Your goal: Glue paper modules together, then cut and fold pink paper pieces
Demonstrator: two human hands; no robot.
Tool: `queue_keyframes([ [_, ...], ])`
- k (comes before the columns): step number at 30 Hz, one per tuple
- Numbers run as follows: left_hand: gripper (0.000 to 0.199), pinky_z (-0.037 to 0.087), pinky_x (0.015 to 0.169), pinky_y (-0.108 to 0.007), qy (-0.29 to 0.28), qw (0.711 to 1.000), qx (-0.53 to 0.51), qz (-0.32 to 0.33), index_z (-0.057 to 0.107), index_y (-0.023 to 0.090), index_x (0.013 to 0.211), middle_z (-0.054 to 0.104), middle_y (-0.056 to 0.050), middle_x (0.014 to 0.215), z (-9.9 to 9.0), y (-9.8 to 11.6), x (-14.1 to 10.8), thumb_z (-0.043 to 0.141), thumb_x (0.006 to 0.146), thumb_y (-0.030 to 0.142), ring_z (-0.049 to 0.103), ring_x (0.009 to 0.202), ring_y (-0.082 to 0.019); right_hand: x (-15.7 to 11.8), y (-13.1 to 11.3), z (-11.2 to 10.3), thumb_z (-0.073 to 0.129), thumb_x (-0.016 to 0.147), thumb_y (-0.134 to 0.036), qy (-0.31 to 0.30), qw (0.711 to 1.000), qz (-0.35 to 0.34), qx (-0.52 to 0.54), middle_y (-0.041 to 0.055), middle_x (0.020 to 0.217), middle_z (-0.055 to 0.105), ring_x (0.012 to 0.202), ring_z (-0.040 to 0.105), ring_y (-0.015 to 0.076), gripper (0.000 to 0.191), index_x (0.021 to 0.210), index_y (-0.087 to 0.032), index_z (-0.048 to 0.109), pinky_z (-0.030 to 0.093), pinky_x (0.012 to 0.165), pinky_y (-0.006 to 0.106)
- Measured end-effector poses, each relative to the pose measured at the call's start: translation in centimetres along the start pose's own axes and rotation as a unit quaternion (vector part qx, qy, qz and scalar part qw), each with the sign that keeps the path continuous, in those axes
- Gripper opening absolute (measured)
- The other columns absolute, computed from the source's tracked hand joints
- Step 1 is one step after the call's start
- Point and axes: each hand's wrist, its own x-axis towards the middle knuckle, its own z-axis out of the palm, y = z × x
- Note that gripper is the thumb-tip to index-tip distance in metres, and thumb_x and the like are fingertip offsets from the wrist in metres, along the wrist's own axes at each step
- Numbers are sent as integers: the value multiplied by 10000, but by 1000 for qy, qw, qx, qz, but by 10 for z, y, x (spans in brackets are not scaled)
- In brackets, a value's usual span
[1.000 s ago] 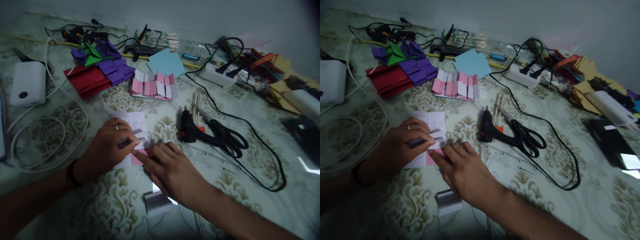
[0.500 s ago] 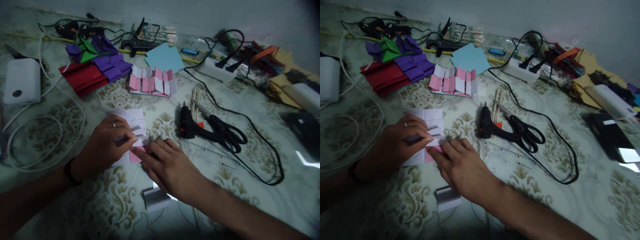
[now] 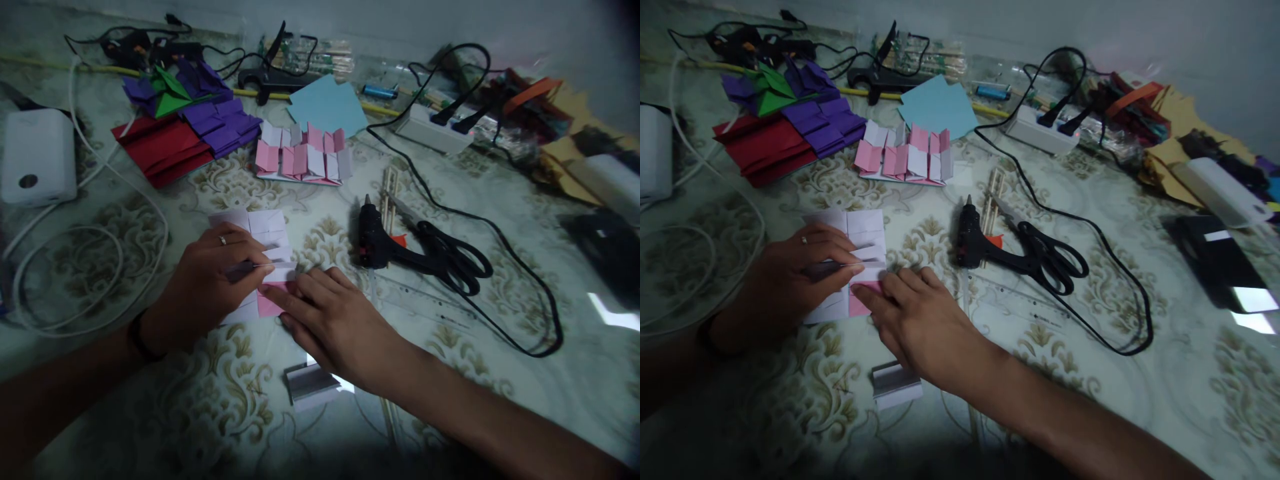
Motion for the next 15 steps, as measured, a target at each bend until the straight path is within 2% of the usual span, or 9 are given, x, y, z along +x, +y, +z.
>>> queue_keyframes([
  [15,128,534,985,-358,-2,999,-31,-33,717,234,814,776,2,877,-1,-1,0,721,928,176,703,996,-206,0,1,-1,543,1055,-204,0,1000,-4,4,125,1060,697,924,575,276,431,1468,-110,626,422,803,420],
])
